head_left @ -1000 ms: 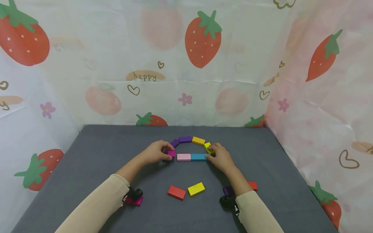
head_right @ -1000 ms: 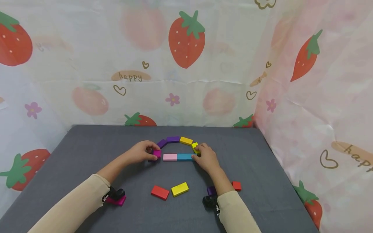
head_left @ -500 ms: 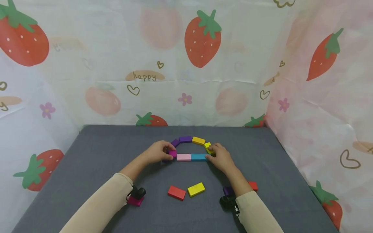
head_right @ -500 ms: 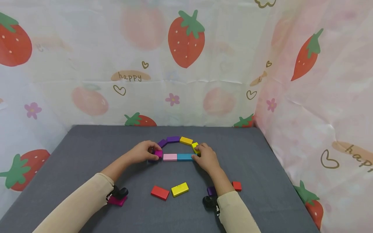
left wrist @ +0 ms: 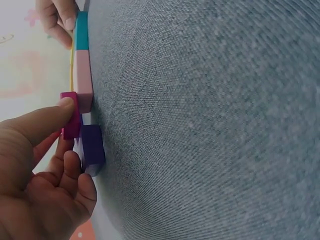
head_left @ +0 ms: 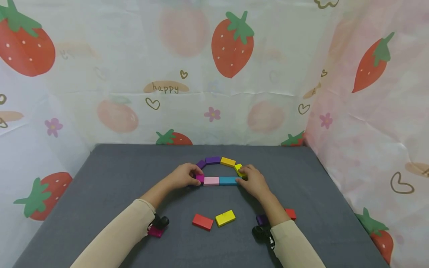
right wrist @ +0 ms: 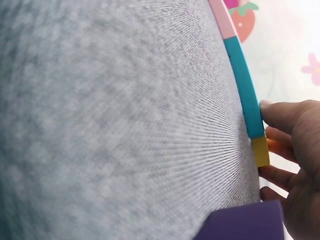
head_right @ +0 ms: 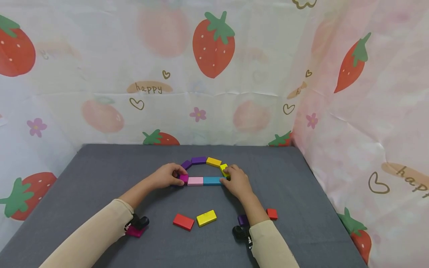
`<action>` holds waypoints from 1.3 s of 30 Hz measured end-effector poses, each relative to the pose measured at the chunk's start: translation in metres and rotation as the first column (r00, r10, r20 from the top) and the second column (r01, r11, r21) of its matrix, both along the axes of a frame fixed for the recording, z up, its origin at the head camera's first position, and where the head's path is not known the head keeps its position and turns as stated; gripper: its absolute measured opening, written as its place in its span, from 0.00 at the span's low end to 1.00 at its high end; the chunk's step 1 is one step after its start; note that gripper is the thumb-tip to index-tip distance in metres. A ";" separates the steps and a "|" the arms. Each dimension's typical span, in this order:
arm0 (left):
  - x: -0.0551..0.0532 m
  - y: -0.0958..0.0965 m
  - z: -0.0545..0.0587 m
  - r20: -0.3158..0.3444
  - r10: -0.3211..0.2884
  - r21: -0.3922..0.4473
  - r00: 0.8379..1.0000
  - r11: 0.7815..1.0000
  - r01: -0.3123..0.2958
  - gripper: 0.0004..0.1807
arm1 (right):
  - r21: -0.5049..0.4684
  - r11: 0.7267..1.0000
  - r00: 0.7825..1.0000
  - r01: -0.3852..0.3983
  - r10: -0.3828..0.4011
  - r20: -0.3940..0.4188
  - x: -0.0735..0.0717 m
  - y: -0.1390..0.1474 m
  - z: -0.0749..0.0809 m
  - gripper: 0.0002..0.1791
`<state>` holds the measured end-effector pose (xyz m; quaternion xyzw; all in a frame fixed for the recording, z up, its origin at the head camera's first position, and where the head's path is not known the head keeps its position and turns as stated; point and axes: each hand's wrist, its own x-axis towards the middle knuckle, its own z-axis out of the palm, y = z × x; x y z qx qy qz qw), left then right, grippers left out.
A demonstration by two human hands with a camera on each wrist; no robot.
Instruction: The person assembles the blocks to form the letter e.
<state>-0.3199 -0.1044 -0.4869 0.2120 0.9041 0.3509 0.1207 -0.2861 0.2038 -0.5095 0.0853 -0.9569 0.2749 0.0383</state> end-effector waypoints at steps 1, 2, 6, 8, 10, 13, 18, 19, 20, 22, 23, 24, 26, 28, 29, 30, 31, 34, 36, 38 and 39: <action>0.000 0.000 0.000 -0.002 0.001 -0.002 1.000 1.000 -0.001 0.15 | 0.001 1.000 1.000 0.000 0.000 0.000 0.000 0.000 0.000 0.24; 0.000 0.000 0.000 -0.005 0.002 -0.005 1.000 1.000 -0.002 0.15 | 0.002 1.000 1.000 0.001 -0.001 0.001 0.000 0.000 0.000 0.24; 0.001 0.000 0.001 -0.008 0.008 -0.004 1.000 1.000 -0.008 0.15 | 0.011 1.000 1.000 0.000 0.000 0.001 0.001 0.000 0.001 0.24; 0.001 -0.001 0.001 -0.007 0.009 -0.005 1.000 1.000 -0.009 0.14 | 0.011 1.000 1.000 0.000 0.000 0.001 0.001 0.000 0.001 0.24; 0.001 -0.002 0.001 -0.006 0.008 -0.006 1.000 1.000 -0.008 0.14 | 0.007 1.000 1.000 0.001 -0.001 0.003 0.001 0.000 0.002 0.24; 0.000 -0.003 0.001 -0.005 0.003 -0.007 1.000 1.000 -0.003 0.15 | -0.001 1.000 1.000 0.001 -0.001 0.000 0.002 -0.001 0.003 0.24; -0.001 -0.003 0.001 0.002 0.002 -0.006 1.000 1.000 -0.002 0.15 | -0.004 1.000 1.000 -0.001 0.001 0.002 0.002 -0.001 0.003 0.24; -0.001 -0.003 0.001 0.003 0.002 -0.006 1.000 1.000 -0.002 0.15 | -0.004 1.000 1.000 -0.001 0.001 0.004 0.002 -0.001 0.003 0.24; -0.001 -0.002 0.001 0.004 0.002 -0.007 1.000 1.000 -0.002 0.15 | -0.003 1.000 1.000 -0.002 0.002 0.006 0.002 -0.001 0.003 0.24; -0.001 -0.002 0.001 0.003 0.002 -0.008 1.000 1.000 -0.002 0.15 | -0.003 1.000 1.000 -0.002 0.002 0.006 0.002 -0.001 0.003 0.24; -0.001 -0.002 0.001 0.004 0.002 -0.009 1.000 1.000 -0.002 0.15 | -0.004 1.000 1.000 -0.002 0.002 0.008 0.002 -0.001 0.003 0.24; -0.001 -0.002 0.001 0.002 0.001 -0.009 1.000 1.000 -0.001 0.15 | -0.004 1.000 1.000 -0.002 0.002 0.009 0.002 -0.001 0.003 0.24; -0.001 -0.002 0.001 -0.001 -0.002 -0.009 1.000 1.000 0.001 0.15 | -0.002 1.000 1.000 -0.001 0.001 0.007 0.001 -0.001 0.003 0.24; -0.001 -0.002 0.000 -0.008 -0.002 -0.011 1.000 1.000 0.002 0.14 | -0.001 1.000 1.000 0.000 0.000 0.009 0.001 -0.001 0.003 0.24; -0.001 -0.002 0.000 -0.010 -0.003 -0.013 1.000 1.000 0.002 0.14 | 0.000 1.000 1.000 0.001 -0.001 0.009 0.001 -0.001 0.003 0.24; -0.001 -0.002 0.000 -0.013 -0.003 -0.016 1.000 1.000 0.003 0.14 | 0.001 1.000 1.000 0.002 -0.002 0.010 0.001 -0.001 0.003 0.24; -0.001 -0.002 -0.001 -0.018 -0.004 -0.021 1.000 1.000 0.003 0.14 | 0.002 1.000 1.000 0.003 -0.003 0.011 0.001 -0.001 0.003 0.24; 0.000 -0.002 -0.002 -0.031 -0.010 -0.035 0.999 0.999 0.009 0.14 | 0.004 1.000 1.000 0.006 -0.006 0.013 0.001 -0.001 0.003 0.24; 0.000 -0.002 -0.002 -0.037 -0.015 -0.042 0.999 0.999 0.013 0.14 | 0.004 1.000 1.000 0.007 -0.007 0.014 0.001 -0.001 0.003 0.24; 0.000 -0.002 -0.002 -0.043 -0.016 -0.049 0.999 0.999 0.014 0.14 | 0.003 1.000 1.000 0.007 -0.007 0.013 0.001 -0.002 0.003 0.24; 0.000 -0.001 -0.002 -0.046 -0.016 -0.054 0.999 0.998 0.013 0.14 | 0.001 1.000 1.000 0.008 -0.008 0.014 0.001 -0.002 0.003 0.24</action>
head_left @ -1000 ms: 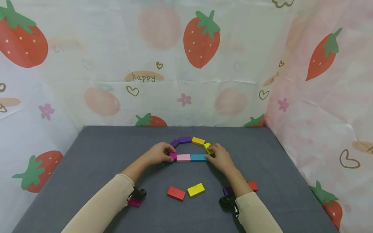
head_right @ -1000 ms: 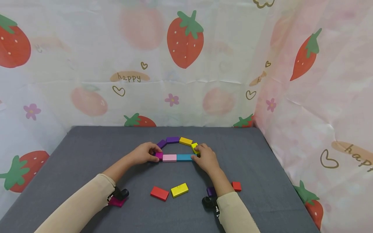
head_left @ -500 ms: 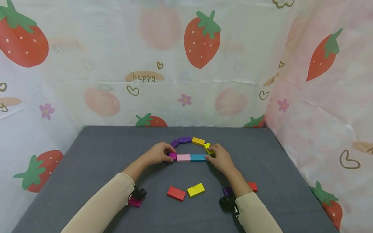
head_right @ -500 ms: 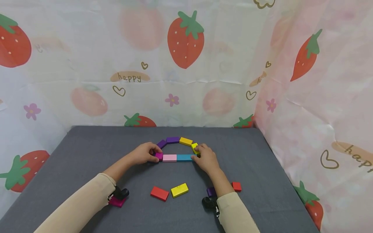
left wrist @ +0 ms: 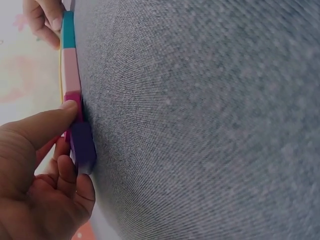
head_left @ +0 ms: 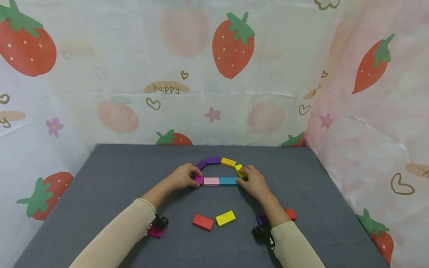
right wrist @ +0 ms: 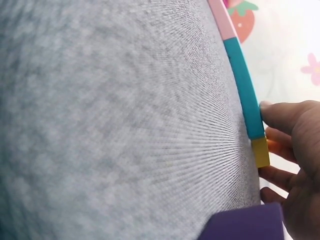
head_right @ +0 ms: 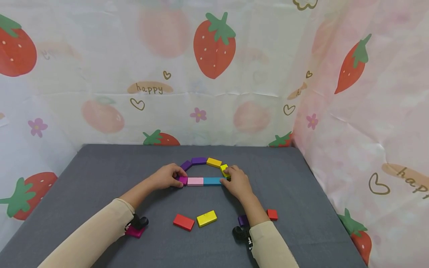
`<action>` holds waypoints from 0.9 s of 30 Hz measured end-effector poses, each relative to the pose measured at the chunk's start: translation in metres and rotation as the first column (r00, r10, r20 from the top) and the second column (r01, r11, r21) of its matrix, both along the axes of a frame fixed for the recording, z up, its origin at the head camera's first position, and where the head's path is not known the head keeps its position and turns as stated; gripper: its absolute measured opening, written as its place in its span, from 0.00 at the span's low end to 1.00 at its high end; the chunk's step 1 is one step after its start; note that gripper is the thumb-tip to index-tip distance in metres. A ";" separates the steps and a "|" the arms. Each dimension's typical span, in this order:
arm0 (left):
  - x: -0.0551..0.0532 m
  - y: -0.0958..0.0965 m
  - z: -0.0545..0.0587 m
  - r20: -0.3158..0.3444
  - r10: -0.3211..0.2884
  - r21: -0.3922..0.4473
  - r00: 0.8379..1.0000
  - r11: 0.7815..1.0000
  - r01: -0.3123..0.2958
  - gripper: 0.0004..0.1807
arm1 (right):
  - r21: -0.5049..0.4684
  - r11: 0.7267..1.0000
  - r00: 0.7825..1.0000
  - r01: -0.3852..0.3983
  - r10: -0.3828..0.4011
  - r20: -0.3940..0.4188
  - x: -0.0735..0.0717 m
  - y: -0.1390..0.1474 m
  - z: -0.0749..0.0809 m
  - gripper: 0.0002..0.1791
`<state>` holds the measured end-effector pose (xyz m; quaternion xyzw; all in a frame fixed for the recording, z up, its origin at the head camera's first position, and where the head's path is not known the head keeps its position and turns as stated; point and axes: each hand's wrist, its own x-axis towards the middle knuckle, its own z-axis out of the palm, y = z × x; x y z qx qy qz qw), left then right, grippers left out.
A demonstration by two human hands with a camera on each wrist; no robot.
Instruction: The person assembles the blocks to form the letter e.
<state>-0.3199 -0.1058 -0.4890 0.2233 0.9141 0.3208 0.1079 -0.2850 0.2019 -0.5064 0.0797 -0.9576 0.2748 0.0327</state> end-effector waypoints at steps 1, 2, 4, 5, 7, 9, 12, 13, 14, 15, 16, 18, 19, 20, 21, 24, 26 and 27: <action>0.000 0.000 0.000 -0.003 0.000 -0.003 1.000 1.000 0.000 0.14 | -0.001 1.000 1.000 0.001 -0.001 0.002 0.000 0.000 0.000 0.24; 0.000 0.001 0.000 -0.009 0.000 -0.007 1.000 1.000 0.000 0.14 | -0.002 1.000 1.000 0.001 -0.001 0.003 0.000 0.000 0.000 0.24; 0.000 0.002 0.000 -0.023 -0.001 -0.013 1.000 1.000 0.001 0.15 | -0.002 1.000 1.000 0.002 -0.002 0.002 0.000 0.000 0.000 0.24; 0.001 0.002 0.000 -0.027 -0.001 -0.014 1.000 1.000 0.001 0.15 | -0.002 1.000 1.000 0.002 -0.002 0.002 0.000 0.000 0.000 0.24; 0.001 0.002 0.000 -0.036 -0.002 -0.015 0.999 1.000 0.002 0.15 | 0.000 1.000 1.000 0.001 -0.001 -0.001 0.000 0.000 0.000 0.24; 0.001 0.002 0.000 -0.040 -0.002 -0.016 0.999 1.000 0.001 0.15 | 0.002 1.000 1.000 -0.001 0.001 -0.006 0.000 0.001 0.000 0.24; 0.001 0.003 0.000 -0.038 0.000 -0.012 0.999 1.000 0.000 0.15 | 0.005 1.000 1.000 -0.005 0.005 -0.008 0.000 0.001 0.000 0.24; 0.000 0.002 -0.001 -0.036 -0.001 -0.008 0.999 1.000 0.001 0.15 | 0.006 1.000 1.000 -0.007 0.007 -0.010 0.000 0.001 0.001 0.24; 0.000 0.002 -0.001 -0.034 -0.001 -0.006 0.999 1.000 0.000 0.15 | 0.005 1.000 1.000 -0.007 0.007 -0.008 0.000 0.001 0.001 0.24; 0.000 0.002 -0.001 -0.034 0.000 -0.004 0.999 1.000 0.000 0.15 | 0.004 1.000 1.000 -0.007 0.007 -0.006 0.000 0.001 0.001 0.24; 0.000 0.002 -0.001 -0.032 0.000 -0.001 1.000 1.000 0.000 0.15 | 0.004 1.000 1.000 -0.008 0.008 -0.004 0.000 0.001 0.001 0.24; 0.000 0.002 0.000 -0.029 -0.003 0.000 1.000 1.000 0.003 0.15 | 0.002 1.000 1.000 -0.007 0.007 -0.002 0.000 0.001 0.002 0.24; 0.000 0.002 0.000 -0.027 -0.004 -0.001 1.000 1.000 0.004 0.15 | 0.003 1.000 1.000 -0.007 0.007 -0.001 0.000 0.001 0.002 0.24; 0.000 0.002 0.000 -0.022 -0.003 -0.004 1.000 1.000 0.003 0.15 | 0.004 1.000 1.000 -0.006 0.006 0.001 0.000 0.001 0.002 0.24; 0.000 0.002 0.001 -0.016 -0.004 -0.008 1.000 1.000 0.004 0.15 | 0.005 1.000 1.000 -0.006 0.006 0.002 0.000 0.001 0.002 0.24; -0.001 0.001 0.002 0.005 -0.009 -0.017 1.000 1.000 0.009 0.15 | 0.009 1.000 1.000 -0.004 0.004 0.003 0.000 0.000 0.002 0.24; -0.001 0.001 0.003 0.021 -0.010 -0.020 1.000 1.000 0.010 0.16 | 0.010 1.000 1.000 -0.004 0.004 0.004 0.001 0.000 0.001 0.24; -0.001 0.000 0.004 0.022 -0.014 -0.022 1.000 1.000 0.015 0.16 | 0.010 1.000 1.000 -0.004 0.004 0.005 0.001 0.000 0.001 0.24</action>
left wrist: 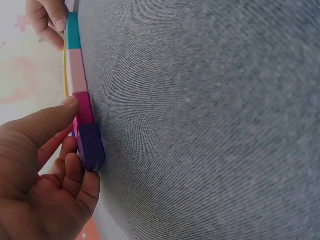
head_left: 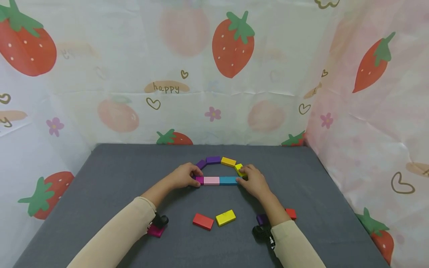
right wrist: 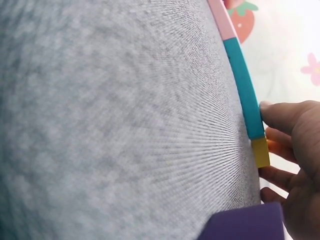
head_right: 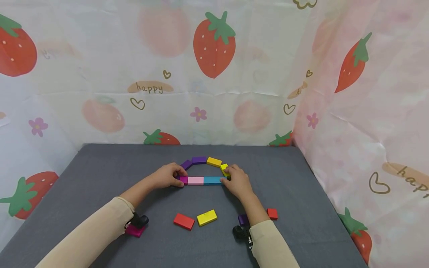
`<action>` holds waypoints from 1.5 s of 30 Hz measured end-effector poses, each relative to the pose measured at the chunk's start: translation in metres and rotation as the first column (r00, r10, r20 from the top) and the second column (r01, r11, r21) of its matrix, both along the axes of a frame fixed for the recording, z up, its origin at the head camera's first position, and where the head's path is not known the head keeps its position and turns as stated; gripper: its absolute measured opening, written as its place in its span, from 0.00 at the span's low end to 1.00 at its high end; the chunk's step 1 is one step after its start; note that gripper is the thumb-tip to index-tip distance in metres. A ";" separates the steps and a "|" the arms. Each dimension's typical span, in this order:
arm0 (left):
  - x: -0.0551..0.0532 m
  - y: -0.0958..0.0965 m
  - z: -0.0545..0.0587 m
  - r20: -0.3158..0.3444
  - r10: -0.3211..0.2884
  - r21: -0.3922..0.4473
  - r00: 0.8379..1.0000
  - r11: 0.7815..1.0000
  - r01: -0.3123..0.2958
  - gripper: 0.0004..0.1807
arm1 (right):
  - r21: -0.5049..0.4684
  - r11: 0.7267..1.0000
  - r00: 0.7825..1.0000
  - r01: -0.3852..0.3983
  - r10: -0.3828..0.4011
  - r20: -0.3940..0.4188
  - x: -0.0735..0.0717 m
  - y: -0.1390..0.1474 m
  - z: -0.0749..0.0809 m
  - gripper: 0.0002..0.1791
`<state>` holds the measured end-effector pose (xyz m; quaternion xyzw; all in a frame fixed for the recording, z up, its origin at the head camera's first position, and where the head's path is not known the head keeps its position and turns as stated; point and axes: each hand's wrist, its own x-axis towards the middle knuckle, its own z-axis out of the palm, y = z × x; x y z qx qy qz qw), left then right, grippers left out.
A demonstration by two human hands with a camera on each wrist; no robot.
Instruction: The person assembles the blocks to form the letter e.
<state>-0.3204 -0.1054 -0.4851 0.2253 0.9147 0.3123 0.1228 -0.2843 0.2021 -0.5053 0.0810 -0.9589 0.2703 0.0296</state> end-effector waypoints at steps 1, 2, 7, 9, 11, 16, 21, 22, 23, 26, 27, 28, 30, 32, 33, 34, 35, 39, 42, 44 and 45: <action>0.000 0.000 0.001 0.001 -0.002 0.000 1.000 1.000 0.002 0.16 | 0.000 1.000 1.000 0.000 0.000 0.000 0.000 0.000 0.000 0.24; 0.000 0.000 0.001 0.002 -0.005 -0.002 1.000 1.000 0.005 0.17 | 0.002 1.000 1.000 -0.001 0.001 -0.001 0.000 0.000 0.000 0.24; 0.001 -0.001 0.004 0.007 -0.006 -0.009 1.000 1.000 0.006 0.17 | 0.004 1.000 1.000 -0.001 0.001 -0.001 0.001 0.000 -0.001 0.24; 0.001 -0.001 0.005 0.010 -0.004 -0.009 1.000 1.000 0.004 0.17 | 0.001 1.000 1.000 -0.001 0.001 0.002 0.000 0.000 -0.001 0.24; 0.002 0.000 0.005 0.012 0.001 -0.005 1.000 1.000 0.000 0.17 | 0.001 1.000 1.000 -0.001 0.001 -0.002 0.000 0.000 -0.001 0.24; 0.002 0.000 0.007 0.017 0.008 0.020 1.000 1.000 -0.008 0.16 | 0.002 1.000 1.000 0.001 -0.001 -0.006 -0.001 0.001 -0.002 0.25; 0.003 -0.001 0.007 0.024 0.017 0.044 1.000 0.999 -0.018 0.15 | 0.009 1.000 1.000 -0.004 0.004 -0.003 0.000 0.001 -0.001 0.25; 0.003 -0.002 0.007 0.022 0.021 0.044 1.000 0.999 -0.021 0.15 | 0.008 1.000 1.000 -0.004 0.004 -0.002 0.000 0.001 -0.001 0.25; 0.003 -0.003 0.007 0.016 0.022 0.041 1.000 0.999 -0.023 0.15 | 0.009 1.000 1.000 -0.005 0.005 -0.002 0.000 0.001 -0.001 0.25; 0.002 -0.007 0.007 0.006 0.040 0.035 0.999 0.999 -0.040 0.16 | 0.007 1.000 1.000 -0.004 0.004 0.001 0.001 0.001 -0.001 0.25; 0.002 -0.008 0.008 0.003 0.045 0.032 0.999 0.998 -0.045 0.16 | 0.006 1.000 1.000 -0.004 0.004 0.002 0.001 0.001 -0.001 0.25; 0.001 -0.009 0.008 -0.003 0.050 0.026 0.999 0.998 -0.050 0.16 | 0.005 1.000 1.000 -0.003 0.003 0.003 0.001 0.001 0.000 0.25; 0.000 -0.011 0.009 -0.006 0.057 0.019 0.998 0.998 -0.057 0.16 | 0.003 1.000 1.000 -0.002 0.002 0.002 0.001 0.001 0.000 0.25; -0.001 -0.014 0.009 -0.012 0.055 0.015 0.998 0.998 -0.055 0.16 | 0.000 1.000 1.000 -0.002 0.002 0.001 0.001 0.001 0.001 0.24; -0.001 -0.015 0.009 -0.016 0.051 0.010 0.999 0.999 -0.051 0.16 | 0.000 1.000 1.000 -0.003 0.003 -0.002 0.001 0.001 0.001 0.24; -0.002 -0.016 0.009 -0.018 0.048 0.006 0.999 0.999 -0.048 0.17 | 0.000 1.000 1.000 -0.005 0.005 -0.004 0.001 0.001 0.002 0.24; -0.002 -0.018 0.009 -0.020 0.043 0.003 0.999 0.999 -0.043 0.17 | 0.002 1.000 1.000 -0.006 0.006 -0.006 0.001 0.002 0.002 0.24; -0.003 -0.020 0.006 -0.024 0.035 -0.015 0.999 0.999 -0.036 0.18 | 0.009 1.000 1.000 -0.010 0.010 -0.008 0.001 0.002 0.000 0.25; -0.004 -0.020 0.005 -0.028 0.030 -0.023 0.999 0.999 -0.031 0.19 | 0.008 1.000 1.000 -0.008 0.008 -0.004 0.000 0.002 -0.001 0.25; -0.005 -0.020 0.004 -0.034 0.028 -0.030 0.999 0.999 -0.029 0.19 | 0.009 1.000 1.000 -0.008 0.008 -0.006 0.000 0.002 -0.001 0.25; -0.005 -0.020 0.005 -0.040 0.025 -0.034 0.999 0.999 -0.027 0.20 | 0.008 1.000 1.000 -0.007 0.007 -0.007 0.000 0.002 -0.001 0.25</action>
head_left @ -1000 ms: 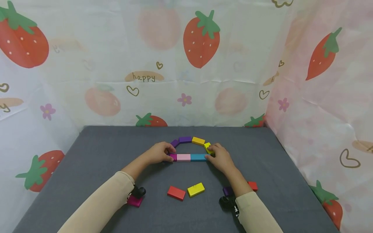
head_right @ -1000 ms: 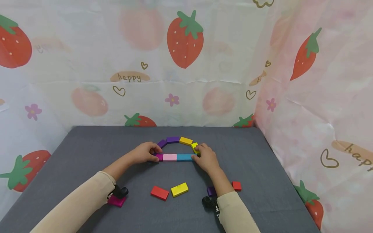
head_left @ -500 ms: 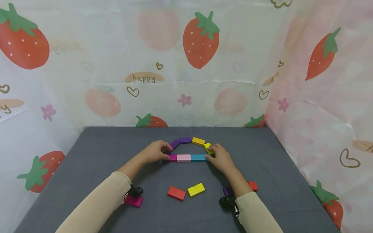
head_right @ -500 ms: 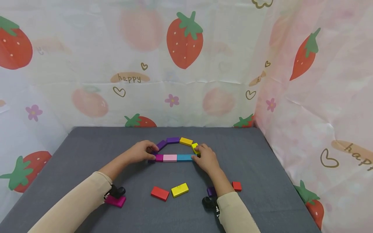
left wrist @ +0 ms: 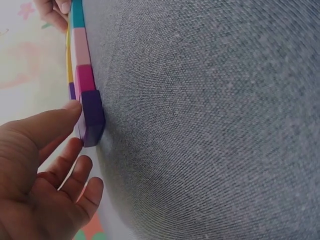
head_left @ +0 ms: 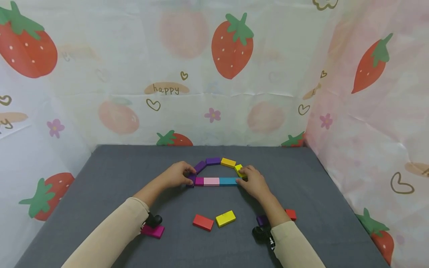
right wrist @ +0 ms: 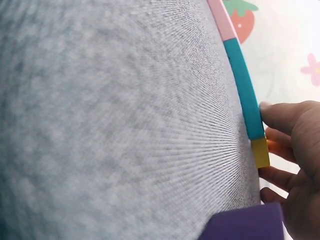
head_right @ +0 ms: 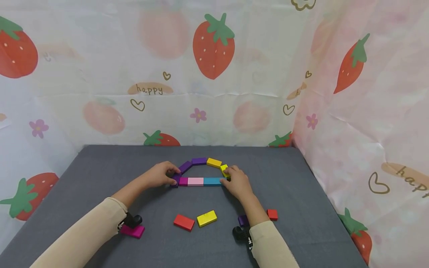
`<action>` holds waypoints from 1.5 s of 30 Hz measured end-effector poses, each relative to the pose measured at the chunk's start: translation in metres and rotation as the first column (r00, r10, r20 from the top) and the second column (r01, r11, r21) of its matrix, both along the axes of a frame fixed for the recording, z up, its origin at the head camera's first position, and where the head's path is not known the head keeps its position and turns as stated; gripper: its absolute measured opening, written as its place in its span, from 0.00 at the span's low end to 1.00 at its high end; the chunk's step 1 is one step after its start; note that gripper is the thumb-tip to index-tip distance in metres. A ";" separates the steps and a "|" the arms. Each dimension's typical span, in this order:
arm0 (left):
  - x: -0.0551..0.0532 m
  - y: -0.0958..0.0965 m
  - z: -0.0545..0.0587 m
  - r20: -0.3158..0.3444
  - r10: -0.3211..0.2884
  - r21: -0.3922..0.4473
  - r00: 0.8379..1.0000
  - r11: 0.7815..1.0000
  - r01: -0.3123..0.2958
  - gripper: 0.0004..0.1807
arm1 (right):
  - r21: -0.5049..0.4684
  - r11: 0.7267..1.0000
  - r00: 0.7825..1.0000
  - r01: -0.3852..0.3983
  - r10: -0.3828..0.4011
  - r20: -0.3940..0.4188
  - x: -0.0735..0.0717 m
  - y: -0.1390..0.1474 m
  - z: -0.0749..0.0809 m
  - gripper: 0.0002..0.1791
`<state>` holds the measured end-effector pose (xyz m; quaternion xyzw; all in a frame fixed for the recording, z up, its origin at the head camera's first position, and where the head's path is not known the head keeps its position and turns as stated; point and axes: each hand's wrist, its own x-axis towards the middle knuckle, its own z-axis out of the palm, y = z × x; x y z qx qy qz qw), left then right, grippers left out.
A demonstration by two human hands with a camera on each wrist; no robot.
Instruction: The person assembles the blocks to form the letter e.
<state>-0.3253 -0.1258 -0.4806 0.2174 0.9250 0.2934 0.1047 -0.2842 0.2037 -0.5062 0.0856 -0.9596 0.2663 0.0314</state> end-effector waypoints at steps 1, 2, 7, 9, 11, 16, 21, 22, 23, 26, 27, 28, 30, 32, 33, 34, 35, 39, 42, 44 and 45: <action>0.000 0.000 0.000 -0.005 -0.003 -0.005 1.000 1.000 0.003 0.20 | -0.004 1.000 1.000 0.001 -0.001 0.000 0.000 0.000 0.000 0.25; 0.000 0.000 0.000 -0.009 -0.004 -0.008 1.000 1.000 0.004 0.20 | -0.005 1.000 1.000 0.001 -0.001 0.000 0.000 0.000 0.001 0.25; 0.002 0.001 0.002 -0.020 -0.004 -0.014 1.000 1.000 0.004 0.20 | -0.005 1.000 1.000 -0.002 0.002 -0.001 0.001 0.000 0.002 0.24; 0.004 0.000 0.002 -0.025 -0.005 -0.014 1.000 1.000 0.005 0.20 | -0.004 1.000 1.000 -0.005 0.005 -0.001 0.001 0.000 0.003 0.24; 0.004 0.000 0.002 -0.031 -0.008 -0.016 0.999 1.000 0.007 0.20 | -0.008 1.000 1.000 -0.006 0.006 0.001 0.001 -0.001 0.002 0.24; 0.005 -0.001 0.003 -0.034 0.001 -0.031 0.999 1.000 -0.002 0.21 | -0.004 1.000 1.000 -0.006 0.006 0.001 0.001 -0.001 0.003 0.24; 0.004 -0.002 0.004 -0.053 0.003 -0.052 0.999 0.999 -0.006 0.20 | -0.004 1.000 1.000 0.001 -0.001 0.010 0.000 -0.001 0.006 0.24; 0.004 -0.002 0.004 -0.056 0.005 -0.053 0.998 0.999 -0.008 0.20 | -0.005 1.000 1.000 0.001 -0.001 0.010 0.000 -0.001 0.006 0.24; 0.005 -0.002 0.004 -0.056 0.006 -0.052 0.998 0.999 -0.009 0.20 | -0.008 1.000 1.000 0.004 -0.004 0.013 -0.001 -0.001 0.006 0.25; 0.005 -0.002 0.003 -0.059 0.004 -0.051 0.998 0.999 -0.007 0.20 | 0.000 1.000 1.000 0.003 -0.003 0.007 -0.001 -0.001 0.004 0.24; 0.005 -0.001 0.003 -0.060 0.003 -0.051 0.998 0.999 -0.006 0.20 | 0.002 1.000 1.000 0.005 -0.005 0.009 -0.002 -0.001 0.004 0.24; 0.006 -0.001 0.003 -0.059 0.003 -0.050 0.998 0.999 -0.006 0.20 | 0.005 1.000 1.000 0.006 -0.006 0.010 -0.002 -0.002 0.003 0.24; 0.006 -0.001 0.002 -0.061 0.000 -0.053 0.998 0.999 -0.003 0.20 | 0.004 1.000 1.000 0.009 -0.009 0.016 -0.002 -0.002 0.002 0.24; 0.007 -0.001 0.002 -0.064 0.001 -0.057 0.998 0.998 -0.004 0.20 | 0.000 1.000 1.000 0.017 -0.017 0.023 -0.002 -0.003 0.001 0.24; 0.007 -0.001 0.002 -0.065 0.002 -0.059 0.998 0.998 -0.006 0.20 | -0.003 1.000 1.000 0.019 -0.019 0.023 -0.002 -0.003 0.001 0.24; 0.008 -0.001 0.002 -0.066 0.003 -0.058 0.998 0.998 -0.007 0.20 | -0.006 1.000 0.999 0.023 -0.023 0.023 -0.001 -0.003 0.001 0.24; 0.008 -0.001 0.002 -0.067 0.004 -0.060 0.998 0.998 -0.008 0.20 | -0.009 1.000 0.999 0.027 -0.027 0.023 -0.002 -0.003 0.001 0.24; 0.009 -0.001 0.004 -0.067 0.005 -0.060 0.998 0.998 -0.009 0.20 | -0.016 0.999 0.999 0.038 -0.038 0.029 -0.001 -0.003 0.002 0.24; 0.010 -0.001 0.005 -0.060 0.005 -0.056 0.998 0.998 -0.008 0.20 | -0.022 0.999 0.999 0.033 -0.032 0.022 -0.001 -0.002 0.002 0.24; 0.010 0.000 0.004 -0.058 0.002 -0.055 0.998 0.998 -0.005 0.20 | -0.023 0.999 0.999 0.030 -0.030 0.019 -0.001 -0.002 0.001 0.24; 0.010 0.000 0.004 -0.053 0.003 -0.051 0.999 0.999 -0.006 0.20 | -0.025 0.999 0.999 0.029 -0.029 0.019 -0.001 -0.002 0.001 0.25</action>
